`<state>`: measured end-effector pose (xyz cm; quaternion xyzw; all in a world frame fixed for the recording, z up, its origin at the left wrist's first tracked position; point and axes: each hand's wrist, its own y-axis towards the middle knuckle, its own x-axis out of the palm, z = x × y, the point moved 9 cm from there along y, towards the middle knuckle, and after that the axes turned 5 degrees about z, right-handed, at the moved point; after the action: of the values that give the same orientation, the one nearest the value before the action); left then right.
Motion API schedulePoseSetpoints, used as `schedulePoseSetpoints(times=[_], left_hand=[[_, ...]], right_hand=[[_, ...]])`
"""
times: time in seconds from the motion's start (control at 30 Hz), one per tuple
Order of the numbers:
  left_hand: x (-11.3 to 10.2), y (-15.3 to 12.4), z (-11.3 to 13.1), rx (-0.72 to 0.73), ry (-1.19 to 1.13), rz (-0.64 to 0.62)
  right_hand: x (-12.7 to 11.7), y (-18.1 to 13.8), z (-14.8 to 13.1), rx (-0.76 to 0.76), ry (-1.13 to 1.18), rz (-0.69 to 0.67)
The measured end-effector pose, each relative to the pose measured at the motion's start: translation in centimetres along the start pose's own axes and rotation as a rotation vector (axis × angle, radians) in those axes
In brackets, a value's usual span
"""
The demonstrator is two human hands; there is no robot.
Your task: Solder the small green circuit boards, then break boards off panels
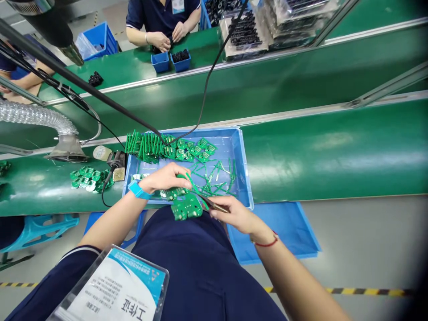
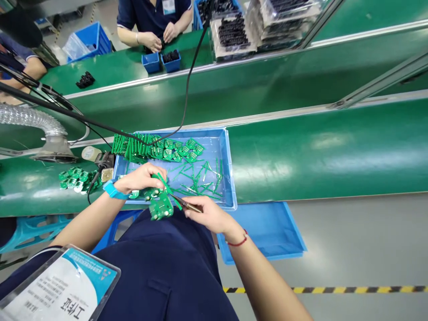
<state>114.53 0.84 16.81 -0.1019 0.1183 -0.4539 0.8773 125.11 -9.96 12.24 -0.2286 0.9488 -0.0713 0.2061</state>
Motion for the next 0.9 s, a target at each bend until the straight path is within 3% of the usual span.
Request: schedulePoseSetpoints(times=[0.07, 0.13, 0.23, 0.37, 0.5, 0.67, 0.77, 0.9], left_hand=[[-0.7, -0.1, -0.2, 0.024, -0.140, 0.071], [-2.7, -0.4, -2.0, -0.022, -0.279, 0.300], [-5.1, -2.1, -6.6, -0.189, -0.477, 0.640], [-6.9, -5.0, -11.2, -0.302, -0.625, 0.813], [-8.8, -8.8, -14.1, -0.338, -0.737, 0.989], [-7.4, -11.5, -16.7, -0.440, -0.775, 1.008], [-6.0, -11.7, -17.6, -0.465, -0.754, 0.970], [-5.8, -11.6, -18.2, -0.448, -0.729, 1.016]], right_hand=[[1.3, 0.3, 1.4, 0.067, -0.057, -0.039], [1.1, 0.6, 3.2, 0.141, -0.175, 0.037], [-0.4, 0.3, 6.5, 0.297, -0.406, 0.169], [-1.7, -1.3, 9.7, 0.435, -0.630, 0.182], [-2.0, -1.8, 10.3, 0.418, -0.696, 0.171], [-1.1, -0.4, 9.5, 0.338, -0.608, 0.202], [-0.3, 0.7, 9.0, 0.289, -0.481, 0.230], [0.2, 1.3, 8.7, 0.270, -0.253, 0.305]])
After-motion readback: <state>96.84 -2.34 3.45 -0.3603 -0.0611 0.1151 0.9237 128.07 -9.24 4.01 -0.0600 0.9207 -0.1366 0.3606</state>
